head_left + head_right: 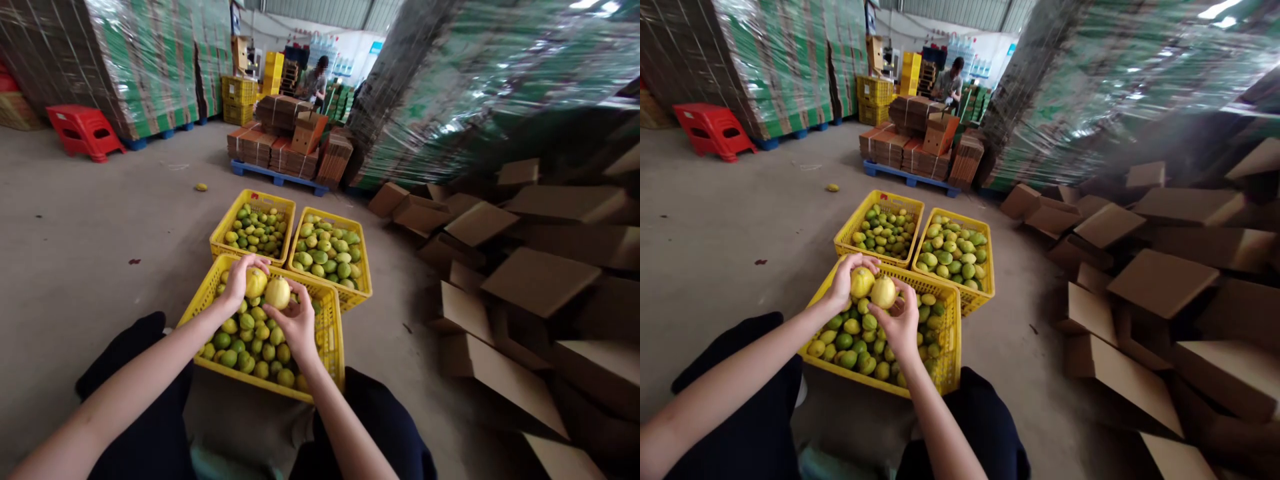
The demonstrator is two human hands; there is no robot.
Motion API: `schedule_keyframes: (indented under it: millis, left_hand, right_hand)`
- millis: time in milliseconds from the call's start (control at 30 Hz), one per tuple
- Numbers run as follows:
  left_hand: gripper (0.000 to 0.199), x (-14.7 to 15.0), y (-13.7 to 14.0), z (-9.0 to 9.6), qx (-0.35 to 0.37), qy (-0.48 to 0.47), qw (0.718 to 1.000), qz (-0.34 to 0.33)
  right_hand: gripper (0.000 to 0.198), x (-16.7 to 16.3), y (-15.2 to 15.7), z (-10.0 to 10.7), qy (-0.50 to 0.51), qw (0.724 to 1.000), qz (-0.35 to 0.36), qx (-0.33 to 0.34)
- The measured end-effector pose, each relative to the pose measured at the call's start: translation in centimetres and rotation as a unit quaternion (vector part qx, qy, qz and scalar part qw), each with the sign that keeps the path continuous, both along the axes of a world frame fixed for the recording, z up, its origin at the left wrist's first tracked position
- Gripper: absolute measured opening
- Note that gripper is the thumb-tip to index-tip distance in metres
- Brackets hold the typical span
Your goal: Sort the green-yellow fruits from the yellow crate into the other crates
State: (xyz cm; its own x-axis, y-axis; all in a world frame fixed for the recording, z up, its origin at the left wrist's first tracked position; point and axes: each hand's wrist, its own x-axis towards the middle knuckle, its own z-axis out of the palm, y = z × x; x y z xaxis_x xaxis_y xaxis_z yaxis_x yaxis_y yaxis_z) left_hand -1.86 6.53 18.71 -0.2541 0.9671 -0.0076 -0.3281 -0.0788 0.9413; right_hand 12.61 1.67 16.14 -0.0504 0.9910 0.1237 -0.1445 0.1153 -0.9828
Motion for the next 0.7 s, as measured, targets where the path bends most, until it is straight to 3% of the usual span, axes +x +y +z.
schedule_keyframes:
  millis: [33, 100, 167, 233, 333, 433, 500, 600, 700]
  left_hand:
    - [0.042, 0.3, 0.2, -0.1, -0.073, -0.068, 0.995, 0.018]
    - [0.040, 0.8, 0.3, -0.2, -0.217, -0.201, 0.955, 0.037]
    - [0.034, 1.4, -0.1, -0.1, -0.294, -0.294, 0.908, 0.041]
    - [0.022, 2.0, -0.7, 0.1, -0.300, -0.331, 0.894, 0.032]
    - [0.012, 2.4, -1.3, 0.5, -0.272, -0.335, 0.902, 0.016]
    - [0.025, 2.0, -1.3, 1.1, -0.245, -0.398, 0.884, 0.002]
    - [0.038, 1.4, -1.3, 1.4, -0.240, -0.446, 0.862, -0.030]
    - [0.043, 0.6, -1.6, 1.8, -0.252, -0.442, 0.856, -0.089]
    - [0.047, 0.2, -2.0, 1.9, -0.228, -0.368, 0.890, -0.144]
  right_hand:
    - [0.054, 0.0, 0.3, 0.2, 0.037, 0.999, 0.015, -0.037]
    - [0.049, 0.3, 0.8, 0.5, 0.100, 0.989, 0.036, -0.107]
    - [0.047, 0.8, 1.4, 0.8, 0.164, 0.971, 0.040, -0.172]
    - [0.047, 1.5, 2.0, 1.1, 0.221, 0.952, 0.029, -0.210]
    - [0.036, 2.7, 2.6, 1.9, 0.286, 0.934, 0.028, -0.212]
    - [0.024, 3.8, 2.8, 2.8, 0.342, 0.913, 0.043, -0.219]
    - [0.028, 4.3, 2.9, 3.2, 0.362, 0.903, 0.030, -0.230]
    - [0.035, 4.6, 2.7, 3.4, 0.352, 0.910, 0.004, -0.219]
    - [0.042, 4.4, 2.3, 3.6, 0.308, 0.935, 0.000, -0.176]
